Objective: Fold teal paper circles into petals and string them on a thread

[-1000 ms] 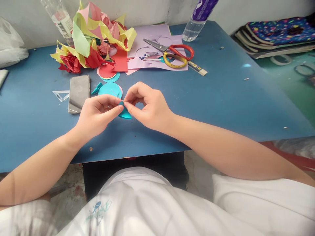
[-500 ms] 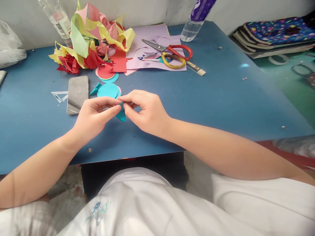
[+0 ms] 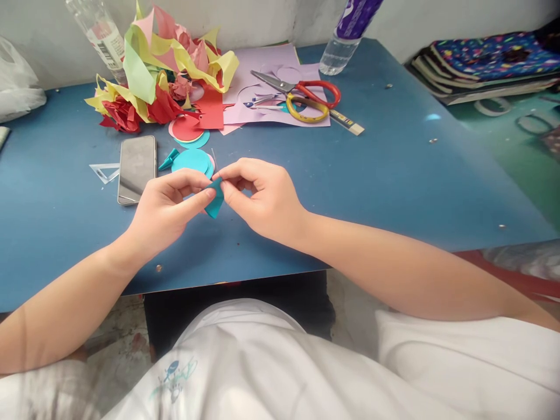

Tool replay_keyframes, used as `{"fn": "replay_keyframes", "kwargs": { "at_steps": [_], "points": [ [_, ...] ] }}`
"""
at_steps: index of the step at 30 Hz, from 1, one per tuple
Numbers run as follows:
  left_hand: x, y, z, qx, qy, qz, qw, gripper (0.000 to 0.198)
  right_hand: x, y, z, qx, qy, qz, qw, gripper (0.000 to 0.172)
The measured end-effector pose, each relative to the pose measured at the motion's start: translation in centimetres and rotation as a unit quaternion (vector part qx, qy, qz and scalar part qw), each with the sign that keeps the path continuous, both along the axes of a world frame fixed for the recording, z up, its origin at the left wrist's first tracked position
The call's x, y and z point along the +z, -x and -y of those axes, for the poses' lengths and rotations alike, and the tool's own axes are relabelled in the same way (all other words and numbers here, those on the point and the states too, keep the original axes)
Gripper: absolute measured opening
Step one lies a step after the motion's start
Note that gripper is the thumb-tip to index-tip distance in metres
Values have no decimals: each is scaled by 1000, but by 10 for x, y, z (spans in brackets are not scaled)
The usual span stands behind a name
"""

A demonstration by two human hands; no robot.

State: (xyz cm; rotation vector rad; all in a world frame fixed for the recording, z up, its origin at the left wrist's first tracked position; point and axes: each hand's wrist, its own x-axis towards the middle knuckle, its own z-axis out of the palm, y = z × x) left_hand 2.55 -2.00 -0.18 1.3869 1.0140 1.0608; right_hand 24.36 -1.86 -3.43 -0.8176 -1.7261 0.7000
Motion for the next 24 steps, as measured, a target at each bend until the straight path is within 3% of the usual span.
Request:
{"fn": "replay_keyframes", "kwargs": {
  "at_steps": [4, 7, 11, 18, 24],
  "points": [
    [1, 3, 0, 0, -37, -26, 999, 15, 5, -2, -3, 49, 81, -37, 995, 15],
    [5, 2, 2, -1, -19, -38, 999, 16, 8, -4, -5, 65, 112, -33, 991, 14],
    [7, -1, 3, -3, 13, -28, 1000, 17, 10, -5, -7, 77, 117, -37, 989, 20],
    [6, 0, 4, 2, -16, -17, 1000, 17, 11, -4, -6, 79, 147, -54, 985, 9],
    [7, 2, 4, 19, -45, -47, 998, 12, 17, -3, -3, 88, 163, -71, 980, 12]
  ]
}}
